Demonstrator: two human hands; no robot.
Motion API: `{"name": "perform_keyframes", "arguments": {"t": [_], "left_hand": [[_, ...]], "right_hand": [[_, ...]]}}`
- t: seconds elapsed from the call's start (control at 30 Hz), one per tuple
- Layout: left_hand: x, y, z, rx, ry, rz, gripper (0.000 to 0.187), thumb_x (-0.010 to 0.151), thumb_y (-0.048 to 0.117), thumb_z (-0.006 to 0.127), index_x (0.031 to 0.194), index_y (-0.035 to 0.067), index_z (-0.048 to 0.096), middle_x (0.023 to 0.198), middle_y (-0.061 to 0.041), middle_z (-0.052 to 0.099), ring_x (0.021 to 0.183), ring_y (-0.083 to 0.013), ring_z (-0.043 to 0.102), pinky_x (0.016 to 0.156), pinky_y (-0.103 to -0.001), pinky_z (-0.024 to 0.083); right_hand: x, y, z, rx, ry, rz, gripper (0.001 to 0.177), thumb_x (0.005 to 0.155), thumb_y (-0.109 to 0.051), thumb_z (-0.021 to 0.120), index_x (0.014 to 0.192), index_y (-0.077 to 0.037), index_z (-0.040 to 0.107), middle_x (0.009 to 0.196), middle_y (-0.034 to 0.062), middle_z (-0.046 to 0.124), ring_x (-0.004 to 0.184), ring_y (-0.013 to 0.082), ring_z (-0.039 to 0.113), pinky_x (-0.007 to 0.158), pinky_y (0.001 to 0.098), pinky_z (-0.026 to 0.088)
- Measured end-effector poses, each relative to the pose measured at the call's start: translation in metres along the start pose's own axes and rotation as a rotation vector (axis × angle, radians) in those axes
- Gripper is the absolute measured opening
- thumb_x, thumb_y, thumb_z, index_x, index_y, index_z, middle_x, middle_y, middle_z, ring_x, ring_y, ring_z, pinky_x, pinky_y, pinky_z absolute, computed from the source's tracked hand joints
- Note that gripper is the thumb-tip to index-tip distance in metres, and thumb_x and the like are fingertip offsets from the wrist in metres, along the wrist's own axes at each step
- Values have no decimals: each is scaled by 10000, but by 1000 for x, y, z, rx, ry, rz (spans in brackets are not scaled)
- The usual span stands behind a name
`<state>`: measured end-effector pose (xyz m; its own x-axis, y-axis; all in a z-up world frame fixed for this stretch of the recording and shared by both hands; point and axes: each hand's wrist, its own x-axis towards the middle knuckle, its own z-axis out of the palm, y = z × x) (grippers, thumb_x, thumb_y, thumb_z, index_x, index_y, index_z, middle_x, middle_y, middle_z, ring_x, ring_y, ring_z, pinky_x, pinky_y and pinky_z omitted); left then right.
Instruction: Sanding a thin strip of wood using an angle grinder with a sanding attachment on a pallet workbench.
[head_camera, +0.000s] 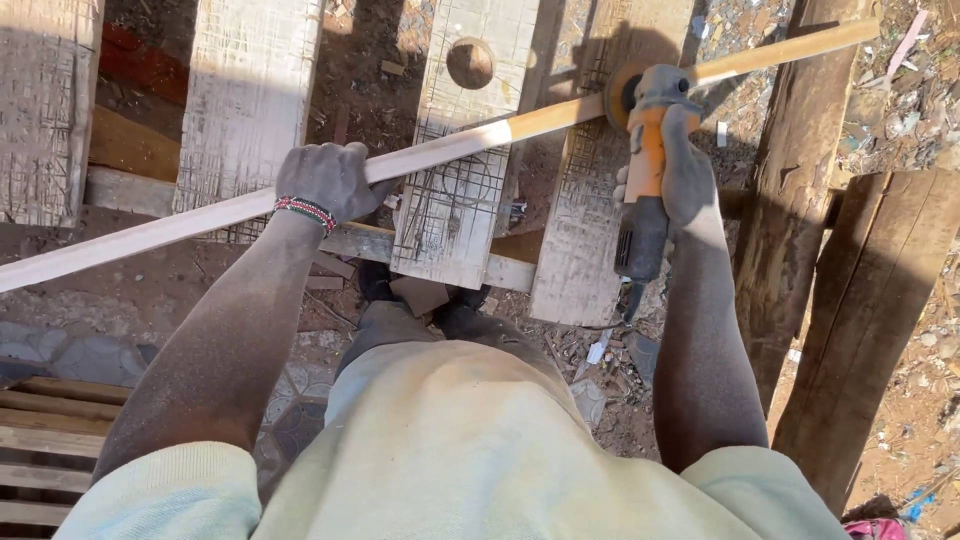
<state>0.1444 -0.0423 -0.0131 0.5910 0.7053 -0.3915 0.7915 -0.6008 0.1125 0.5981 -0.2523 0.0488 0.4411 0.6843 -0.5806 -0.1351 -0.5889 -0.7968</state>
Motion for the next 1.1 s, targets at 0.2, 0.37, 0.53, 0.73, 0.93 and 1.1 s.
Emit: {"name": "perform_keyframes", "arguments": {"t": [0.2, 0.37, 0.53, 0.73, 0.93, 1.1], "left_hand": [[9, -4, 17, -6, -9, -7, 585, 1017, 699, 778, 1096, 126, 858, 924, -239, 882, 966, -474, 905, 844, -541, 669], [4, -1, 0, -12, -38, -31, 649, 1033, 725, 756, 1142, 98, 882, 992, -270, 903, 1033, -484, 905, 893, -558, 674], [3, 4, -2, 19, -48, -38, 635, 1022, 729, 754, 1128, 118, 890, 975, -249, 907, 1022, -454, 912, 897, -542, 681], [6, 1, -1, 3, -64, -44, 643, 1007, 717, 763, 1150, 101, 882, 1013, -249, 905, 1065, -475, 900, 918, -569, 676], [3, 1, -1, -5, -89, -50, 688, 1046, 744, 715, 1212, 97, 879, 1079, -264, 908, 1119, -475, 893, 955, -567, 668], [-2, 8, -11, 2, -87, -59, 694, 1041, 747, 710, 1227, 102, 883, 1110, -261, 915, 1138, -473, 891, 973, -574, 668]], "right_hand": [[-54, -23, 106, -200, 52, -20, 791, 1134, -881, 576, 1084, -122, 792, 877, 148, 800, 877, 323, 851, 936, 579, 714], [-42, 23, 155, -103, -73, -39, 662, 1176, -753, 627, 1113, -126, 831, 918, 185, 859, 848, 349, 876, 899, 568, 731], [-69, 26, 181, -60, -173, -36, 759, 1143, -717, 747, 1371, 5, 791, 973, 262, 879, 898, 472, 875, 901, 679, 711], [-55, 23, 148, -159, -85, -1, 713, 1151, -763, 728, 1273, -71, 851, 927, 214, 870, 879, 405, 872, 965, 634, 689], [-58, -50, 69, -181, 91, -23, 822, 1166, -888, 512, 1269, -151, 861, 962, 131, 867, 902, 292, 875, 970, 520, 710], [-3, -16, 7, 32, 15, -15, 756, 1188, -839, 549, 1255, -136, 818, 1014, 156, 852, 882, 252, 880, 793, 423, 833]]}}
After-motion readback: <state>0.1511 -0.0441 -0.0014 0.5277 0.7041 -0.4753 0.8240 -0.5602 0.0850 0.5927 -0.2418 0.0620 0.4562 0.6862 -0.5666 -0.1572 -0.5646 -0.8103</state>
